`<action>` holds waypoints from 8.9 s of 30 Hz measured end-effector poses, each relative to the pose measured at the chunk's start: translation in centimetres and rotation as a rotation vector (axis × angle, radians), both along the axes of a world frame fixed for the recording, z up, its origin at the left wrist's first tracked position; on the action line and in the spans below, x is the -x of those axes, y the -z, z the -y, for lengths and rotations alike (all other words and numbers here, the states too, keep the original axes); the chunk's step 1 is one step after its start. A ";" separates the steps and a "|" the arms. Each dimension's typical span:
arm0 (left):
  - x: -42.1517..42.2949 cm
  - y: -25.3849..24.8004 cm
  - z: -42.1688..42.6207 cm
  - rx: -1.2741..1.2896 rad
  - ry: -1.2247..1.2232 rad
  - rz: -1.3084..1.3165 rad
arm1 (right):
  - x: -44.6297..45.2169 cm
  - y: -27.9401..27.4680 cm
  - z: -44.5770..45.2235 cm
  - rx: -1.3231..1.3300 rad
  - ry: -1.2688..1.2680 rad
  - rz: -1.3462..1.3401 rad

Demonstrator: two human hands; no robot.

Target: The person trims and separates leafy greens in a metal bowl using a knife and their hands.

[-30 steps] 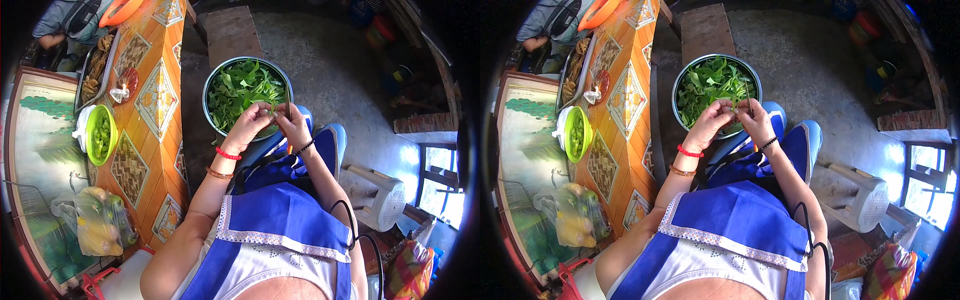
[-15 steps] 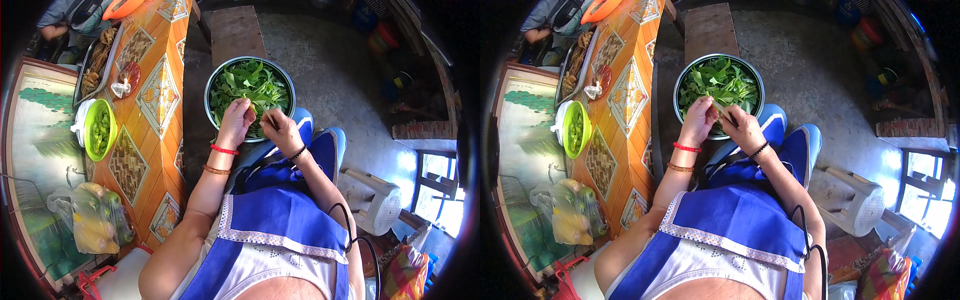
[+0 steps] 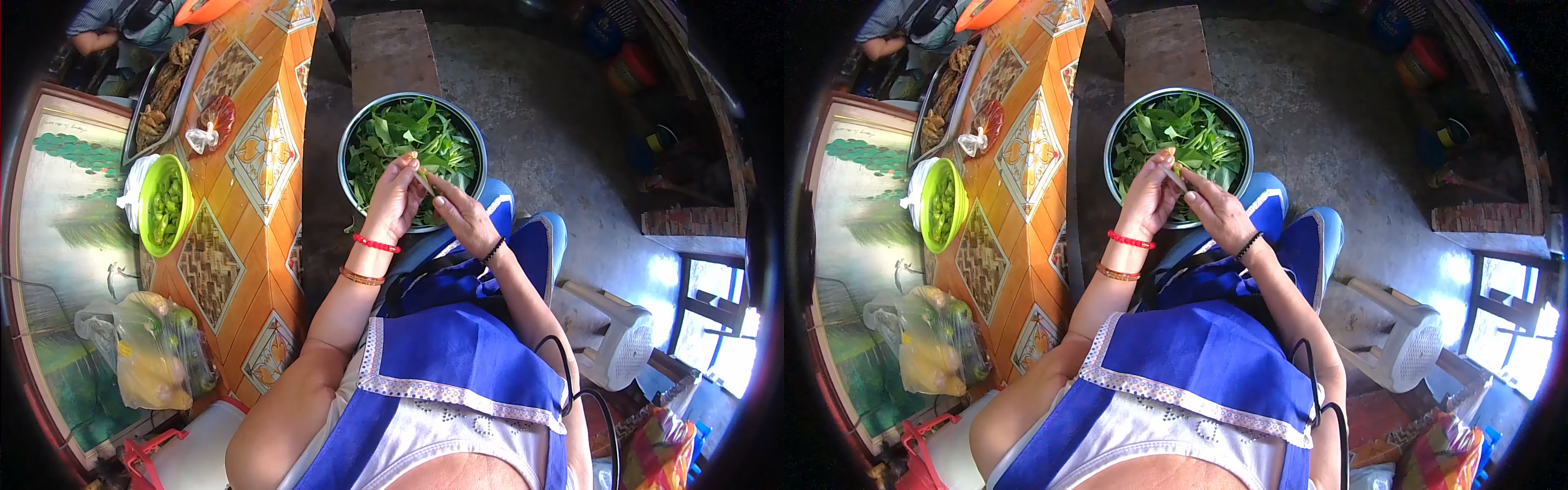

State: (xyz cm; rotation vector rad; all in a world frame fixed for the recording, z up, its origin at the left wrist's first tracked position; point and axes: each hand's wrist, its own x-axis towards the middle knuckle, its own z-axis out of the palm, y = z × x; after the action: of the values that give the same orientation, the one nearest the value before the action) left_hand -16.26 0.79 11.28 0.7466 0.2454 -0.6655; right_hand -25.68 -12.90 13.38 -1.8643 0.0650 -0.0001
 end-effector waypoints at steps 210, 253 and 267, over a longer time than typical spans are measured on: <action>0.2 3.9 -4.8 -1.524 0.536 1.366 | 1.1 4.6 2.2 0.325 0.151 -0.067; 2.0 1.8 -1.9 -0.362 0.342 0.489 | 0.8 3.7 0.5 -0.229 0.233 -0.011; 1.8 0.5 0.3 0.091 0.127 -0.016 | 0.9 0.8 0.1 -0.195 0.227 0.025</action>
State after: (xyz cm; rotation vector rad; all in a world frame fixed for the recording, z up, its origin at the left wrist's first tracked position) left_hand -18.07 0.52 10.73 0.6737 0.1820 -0.7985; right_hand -26.57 -12.99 12.61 -1.6533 0.2505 -0.1686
